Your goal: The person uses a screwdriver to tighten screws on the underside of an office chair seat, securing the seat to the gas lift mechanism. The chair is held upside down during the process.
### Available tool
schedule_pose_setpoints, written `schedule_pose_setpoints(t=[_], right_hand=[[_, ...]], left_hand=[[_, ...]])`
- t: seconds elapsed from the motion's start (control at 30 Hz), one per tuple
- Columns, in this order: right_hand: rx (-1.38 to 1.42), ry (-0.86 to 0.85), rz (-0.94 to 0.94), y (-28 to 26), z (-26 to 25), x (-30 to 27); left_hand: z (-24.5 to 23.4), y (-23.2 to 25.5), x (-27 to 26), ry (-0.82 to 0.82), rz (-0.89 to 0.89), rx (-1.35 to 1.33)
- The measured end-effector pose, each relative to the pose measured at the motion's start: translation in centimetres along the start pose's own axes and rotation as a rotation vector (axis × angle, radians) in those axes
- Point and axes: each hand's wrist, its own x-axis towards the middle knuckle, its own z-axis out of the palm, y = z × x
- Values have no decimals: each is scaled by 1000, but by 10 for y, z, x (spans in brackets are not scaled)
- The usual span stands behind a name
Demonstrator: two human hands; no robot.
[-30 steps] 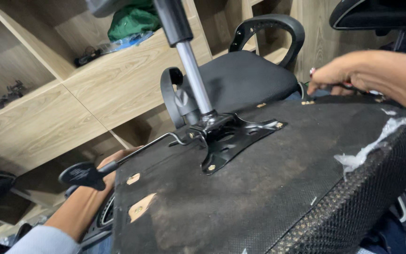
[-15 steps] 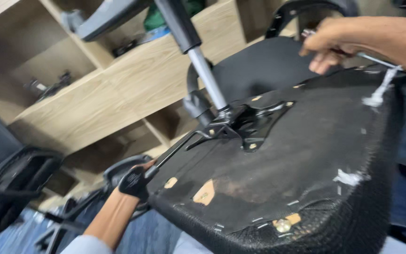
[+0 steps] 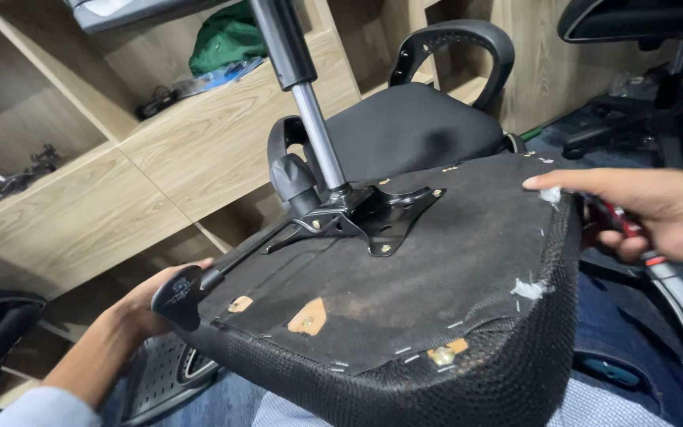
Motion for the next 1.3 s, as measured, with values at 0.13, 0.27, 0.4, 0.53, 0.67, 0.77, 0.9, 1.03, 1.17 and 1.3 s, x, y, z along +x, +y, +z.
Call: schedule_pose_setpoints(t=[0.13,0.27,0.4,0.53,0.67,0.77,0.9,1.03,1.17,1.3], right_hand=[[170,75,-210,-4,16,-9],[213,15,-278,-35,-2,21],[108,-4,-358,-71,-26,68],[78,-45,-446,-72,-17,99],[315,-94,-413,-42,-4,96],[131,-9,-277,-39,-7,66],[-81,69,-117,-45,-9,38],[-56,36,-11,-43,-45,62],[-169,-109,6,-51,-76,119],[-854,545,-331,-62,-86,122]], left_hand=[[20,-6,11,-136,-24,-26],[55,-49,5,119,42,-135],[96,-57,-9,274,-11,-250],[116,-49,-37,373,34,-228],[132,-57,-36,412,-44,-196],[138,-51,-39,386,-51,-274],[150,-44,-58,376,-78,-295],[182,-43,-82,437,-116,-262],[197,-47,-94,469,-150,-235],[196,-47,-92,509,-156,-149]])
